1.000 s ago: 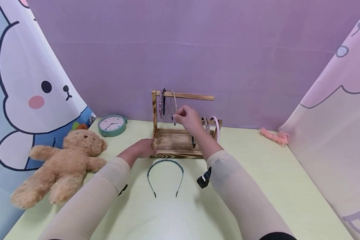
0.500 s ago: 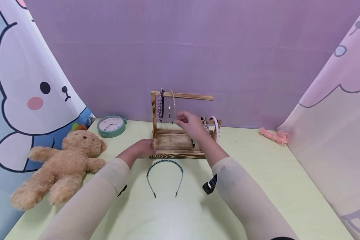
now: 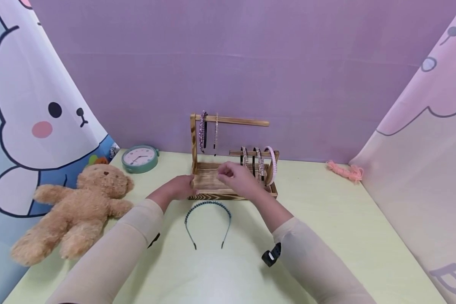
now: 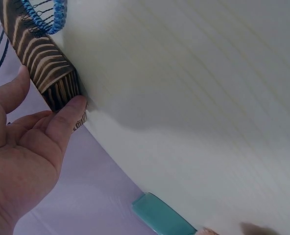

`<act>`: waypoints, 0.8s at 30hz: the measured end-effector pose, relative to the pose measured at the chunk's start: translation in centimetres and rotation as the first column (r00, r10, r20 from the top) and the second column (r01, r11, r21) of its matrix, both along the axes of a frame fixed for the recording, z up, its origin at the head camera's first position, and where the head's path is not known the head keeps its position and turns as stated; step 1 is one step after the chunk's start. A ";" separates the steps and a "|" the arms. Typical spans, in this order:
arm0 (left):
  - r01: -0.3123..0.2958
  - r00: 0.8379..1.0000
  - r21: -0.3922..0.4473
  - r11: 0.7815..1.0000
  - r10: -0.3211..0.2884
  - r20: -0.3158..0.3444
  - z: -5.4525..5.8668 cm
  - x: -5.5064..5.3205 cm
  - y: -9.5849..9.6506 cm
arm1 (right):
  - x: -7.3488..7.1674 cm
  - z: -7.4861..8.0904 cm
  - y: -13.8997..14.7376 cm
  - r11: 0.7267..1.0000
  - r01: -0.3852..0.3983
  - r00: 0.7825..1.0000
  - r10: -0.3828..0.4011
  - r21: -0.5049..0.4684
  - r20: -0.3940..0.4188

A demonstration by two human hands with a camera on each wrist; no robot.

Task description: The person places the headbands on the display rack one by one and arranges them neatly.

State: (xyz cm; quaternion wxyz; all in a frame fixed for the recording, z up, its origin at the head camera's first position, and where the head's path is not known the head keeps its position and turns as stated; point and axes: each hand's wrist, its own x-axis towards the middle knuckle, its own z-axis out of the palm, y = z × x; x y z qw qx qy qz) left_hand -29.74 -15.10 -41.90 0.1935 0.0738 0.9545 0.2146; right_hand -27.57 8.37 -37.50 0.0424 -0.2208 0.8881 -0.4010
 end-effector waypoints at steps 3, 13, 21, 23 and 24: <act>-0.009 1.000 0.006 1.000 0.009 0.008 0.1 0.0 0.1 | 0.6 -0.8 -0.3 0.998 -0.041 0.999 0.040 0.041 0.011; -0.026 1.000 0.014 1.000 0.026 0.010 0.1 0.1 0.0 | 2.7 -3.6 -2.8 0.983 -0.163 0.976 0.149 0.079 0.157; 0.012 0.999 0.008 1.000 -0.011 -0.035 0.1 0.3 0.0 | 3.8 -5.9 -5.7 0.923 -0.200 0.979 0.171 0.329 0.113; 0.022 0.999 0.004 1.000 -0.022 -0.040 0.2 0.3 0.0 | 4.0 -6.1 -6.3 0.912 -0.193 0.980 0.163 0.361 0.111; 0.029 0.999 0.001 1.000 -0.029 -0.042 0.2 0.3 0.0 | 4.1 -6.1 -6.6 0.909 -0.187 0.981 0.155 0.372 0.114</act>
